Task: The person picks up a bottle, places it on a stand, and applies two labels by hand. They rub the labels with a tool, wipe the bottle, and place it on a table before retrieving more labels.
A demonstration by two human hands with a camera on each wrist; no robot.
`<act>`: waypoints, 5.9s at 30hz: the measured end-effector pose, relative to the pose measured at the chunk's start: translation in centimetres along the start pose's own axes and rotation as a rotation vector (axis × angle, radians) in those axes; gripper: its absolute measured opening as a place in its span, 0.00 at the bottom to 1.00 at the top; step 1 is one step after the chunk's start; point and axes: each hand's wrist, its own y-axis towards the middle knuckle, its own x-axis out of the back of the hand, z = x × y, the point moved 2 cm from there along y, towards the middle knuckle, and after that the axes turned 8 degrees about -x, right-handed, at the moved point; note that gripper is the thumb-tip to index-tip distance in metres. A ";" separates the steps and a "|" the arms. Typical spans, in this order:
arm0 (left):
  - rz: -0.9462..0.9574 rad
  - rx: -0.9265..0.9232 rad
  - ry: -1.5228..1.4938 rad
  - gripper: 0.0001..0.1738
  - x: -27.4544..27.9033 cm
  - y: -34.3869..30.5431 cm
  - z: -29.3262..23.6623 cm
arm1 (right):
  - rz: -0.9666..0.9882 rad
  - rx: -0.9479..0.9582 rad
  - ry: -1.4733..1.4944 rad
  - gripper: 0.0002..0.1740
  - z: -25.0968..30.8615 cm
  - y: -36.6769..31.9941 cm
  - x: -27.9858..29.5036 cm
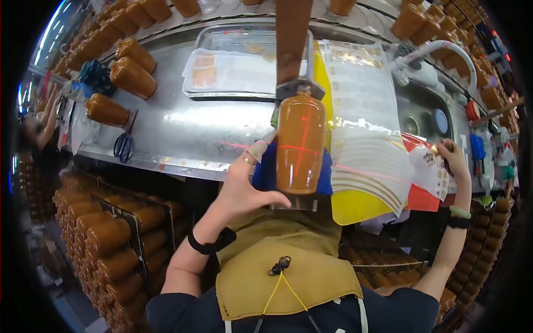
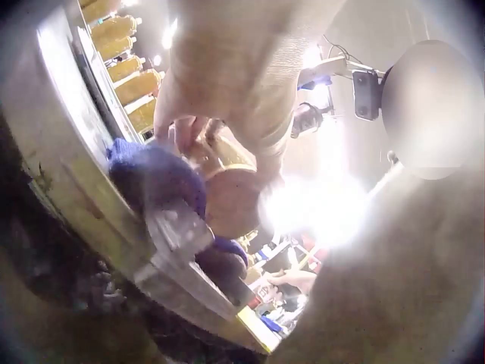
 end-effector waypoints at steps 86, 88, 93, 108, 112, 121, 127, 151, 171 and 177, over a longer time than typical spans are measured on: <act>-0.169 0.420 -0.692 0.44 -4.2 3.6 -0.9 | 0.412 0.339 0.556 0.44 21.3 -14.2 -28.6; -0.142 0.409 -0.650 0.39 -3.9 3.9 -0.9 | 0.414 0.343 0.553 0.45 21.3 -14.2 -28.5; -0.218 0.475 -0.927 0.31 -3.2 3.8 1.1 | 0.458 0.321 0.565 0.45 20.8 -13.4 -28.0; -0.146 0.521 -1.023 0.32 -2.9 3.9 1.2 | 0.415 0.341 0.585 0.46 20.8 -13.4 -28.4; -0.152 0.414 -0.916 0.36 -3.5 3.9 1.8 | 0.369 0.370 0.528 0.46 20.8 -13.5 -28.6; -0.160 0.458 -0.877 0.35 -3.5 3.8 1.0 | 0.365 0.379 0.536 0.46 20.9 -13.6 -28.5; -0.187 0.418 -1.002 0.39 -3.5 3.9 1.5 | 0.402 0.363 0.471 0.42 20.5 -13.5 -27.9; -0.154 0.405 -0.884 0.39 -3.4 3.9 0.9 | 0.119 0.598 0.341 0.10 17.8 -21.2 -27.5; -0.158 0.407 -0.919 0.36 -3.1 3.8 2.2 | 0.271 0.466 0.495 0.09 17.4 -20.7 -26.9; -0.259 0.506 -0.884 0.36 -1.9 3.9 2.0 | 0.194 0.447 0.739 0.13 16.9 -15.2 -24.9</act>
